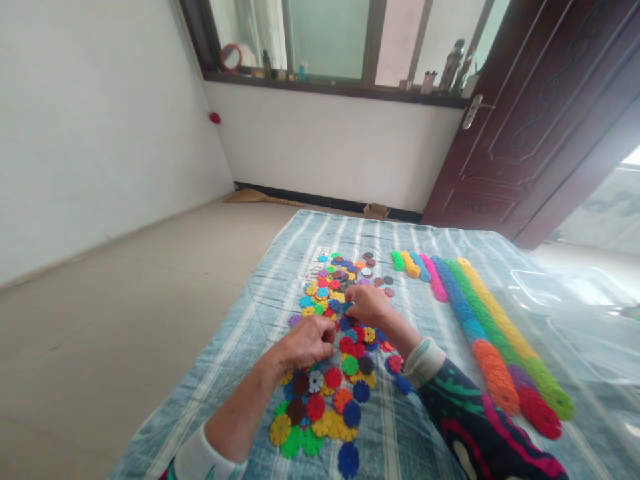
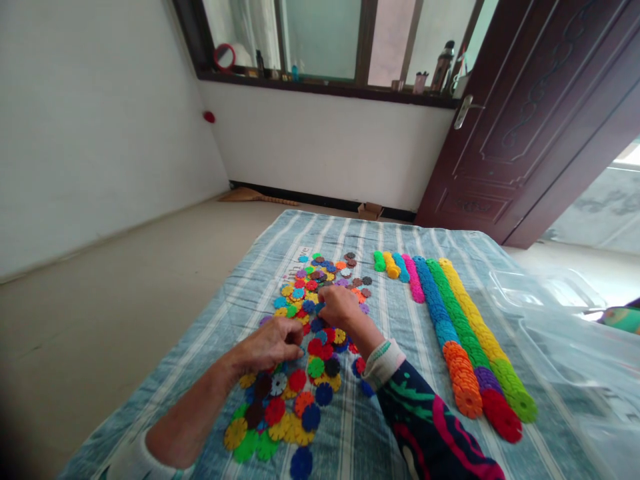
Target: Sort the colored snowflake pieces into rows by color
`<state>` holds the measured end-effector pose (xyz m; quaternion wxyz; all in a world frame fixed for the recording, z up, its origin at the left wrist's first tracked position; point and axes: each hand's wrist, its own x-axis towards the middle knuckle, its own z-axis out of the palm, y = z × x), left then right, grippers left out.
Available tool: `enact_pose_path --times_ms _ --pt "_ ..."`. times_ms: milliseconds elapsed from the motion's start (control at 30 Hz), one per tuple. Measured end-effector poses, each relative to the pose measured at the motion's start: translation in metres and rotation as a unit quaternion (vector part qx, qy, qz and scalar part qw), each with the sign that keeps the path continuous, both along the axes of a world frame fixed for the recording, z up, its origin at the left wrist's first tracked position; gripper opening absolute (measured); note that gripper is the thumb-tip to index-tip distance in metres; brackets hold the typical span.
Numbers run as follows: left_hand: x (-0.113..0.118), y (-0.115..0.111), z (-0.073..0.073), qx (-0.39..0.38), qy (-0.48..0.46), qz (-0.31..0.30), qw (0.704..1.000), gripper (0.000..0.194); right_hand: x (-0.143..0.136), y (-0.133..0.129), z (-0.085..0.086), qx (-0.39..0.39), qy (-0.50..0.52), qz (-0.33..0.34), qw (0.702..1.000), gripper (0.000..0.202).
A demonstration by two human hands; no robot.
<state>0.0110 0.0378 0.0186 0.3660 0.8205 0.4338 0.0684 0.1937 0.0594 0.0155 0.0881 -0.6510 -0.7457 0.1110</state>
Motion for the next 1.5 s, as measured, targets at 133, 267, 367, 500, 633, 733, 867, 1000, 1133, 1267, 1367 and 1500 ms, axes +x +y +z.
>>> enact_pose_path --times_ms 133,267,367,500,633,733,867,1000,1133,1267,1367,1500 --pt "-0.004 0.010 0.000 0.054 -0.058 0.091 0.993 0.016 0.003 0.000 -0.004 0.022 0.020 -0.003 1.000 0.026" --pt "-0.007 0.022 0.002 0.096 -0.095 0.151 0.979 0.014 0.011 0.000 -0.006 0.029 0.074 0.012 0.997 0.014" --pt "-0.002 0.027 0.000 0.102 -0.124 0.172 0.972 0.011 0.019 -0.004 -0.005 0.007 0.181 0.013 0.983 0.003" --pt "0.015 0.024 -0.006 0.037 -0.221 0.190 0.956 0.009 0.023 -0.016 -0.007 -0.022 0.381 0.018 0.924 0.009" --pt "0.028 0.015 -0.008 -0.087 -0.308 0.195 0.927 0.007 0.020 -0.026 -0.015 -0.051 0.517 0.043 0.853 0.013" --pt "0.028 0.009 -0.006 -0.132 -0.333 0.192 0.914 0.009 0.017 -0.027 -0.021 -0.066 0.569 0.029 0.819 0.015" --pt "0.027 0.007 -0.005 -0.142 -0.328 0.176 0.917 0.012 0.014 -0.025 -0.029 -0.064 0.575 0.005 0.816 0.018" --pt "0.028 0.008 -0.007 -0.135 -0.333 0.175 0.917 0.016 0.014 -0.028 -0.026 -0.042 0.500 -0.008 0.865 0.014" --pt "0.028 0.008 -0.006 -0.144 -0.340 0.183 0.911 0.023 0.016 -0.034 -0.012 -0.018 0.405 0.052 0.913 0.017" --pt "0.031 0.004 -0.004 -0.149 -0.345 0.182 0.909 0.026 0.017 -0.040 -0.001 0.024 0.329 0.058 0.942 0.016" --pt "0.035 0.000 -0.004 -0.149 -0.341 0.184 0.910 0.031 0.027 -0.040 0.005 0.016 0.303 0.068 0.950 0.013" --pt "0.033 0.003 -0.004 -0.094 -0.313 0.212 0.921 0.034 0.078 -0.023 0.018 0.035 0.198 0.032 0.979 0.019"
